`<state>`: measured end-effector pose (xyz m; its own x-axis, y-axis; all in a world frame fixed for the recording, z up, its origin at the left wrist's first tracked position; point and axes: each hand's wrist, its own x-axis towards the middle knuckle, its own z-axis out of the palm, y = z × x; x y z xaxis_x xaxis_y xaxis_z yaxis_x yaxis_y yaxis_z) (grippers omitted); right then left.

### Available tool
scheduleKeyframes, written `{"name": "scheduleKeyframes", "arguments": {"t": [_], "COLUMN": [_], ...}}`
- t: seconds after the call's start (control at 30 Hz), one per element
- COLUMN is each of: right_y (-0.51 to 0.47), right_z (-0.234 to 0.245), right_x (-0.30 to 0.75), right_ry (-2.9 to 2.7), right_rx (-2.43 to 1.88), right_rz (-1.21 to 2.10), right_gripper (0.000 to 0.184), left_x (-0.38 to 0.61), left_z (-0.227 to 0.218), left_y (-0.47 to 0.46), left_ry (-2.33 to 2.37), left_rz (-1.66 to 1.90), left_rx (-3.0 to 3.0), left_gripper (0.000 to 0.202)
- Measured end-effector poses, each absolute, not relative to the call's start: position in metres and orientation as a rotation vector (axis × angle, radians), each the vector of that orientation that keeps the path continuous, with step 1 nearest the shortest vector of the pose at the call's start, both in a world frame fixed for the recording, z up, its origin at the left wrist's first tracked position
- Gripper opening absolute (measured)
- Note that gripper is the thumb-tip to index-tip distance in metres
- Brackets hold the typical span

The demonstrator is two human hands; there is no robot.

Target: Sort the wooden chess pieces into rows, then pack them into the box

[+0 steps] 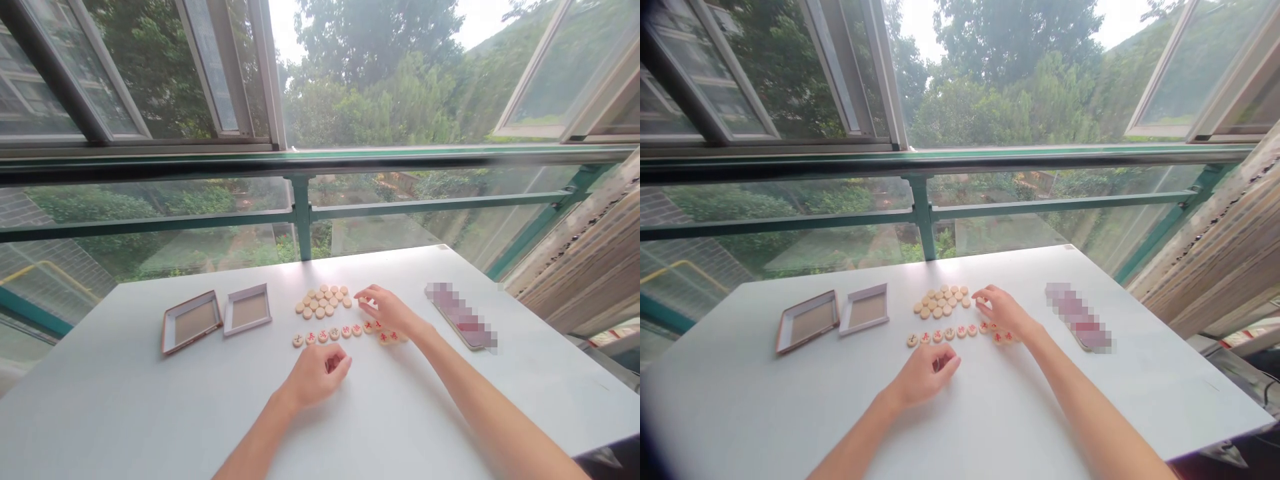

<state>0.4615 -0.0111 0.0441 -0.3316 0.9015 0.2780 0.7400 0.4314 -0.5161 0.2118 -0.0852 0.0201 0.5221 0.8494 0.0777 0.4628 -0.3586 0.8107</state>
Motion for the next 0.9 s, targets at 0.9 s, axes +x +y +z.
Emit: {"name": "scheduleKeyframes", "arguments": {"t": [0.9], "right_y": [-0.106], "right_z": [0.013], "right_x": [0.407], "right_ry": [-1.496], "right_rx": [-0.994], "right_rz": [1.284], "right_gripper": [0.026], "left_x": [0.213], "left_z": [0.022], "left_y": [-0.082], "left_ry": [1.067], "left_rz": [0.618], "left_rx": [1.809], "left_gripper": [0.045]}}
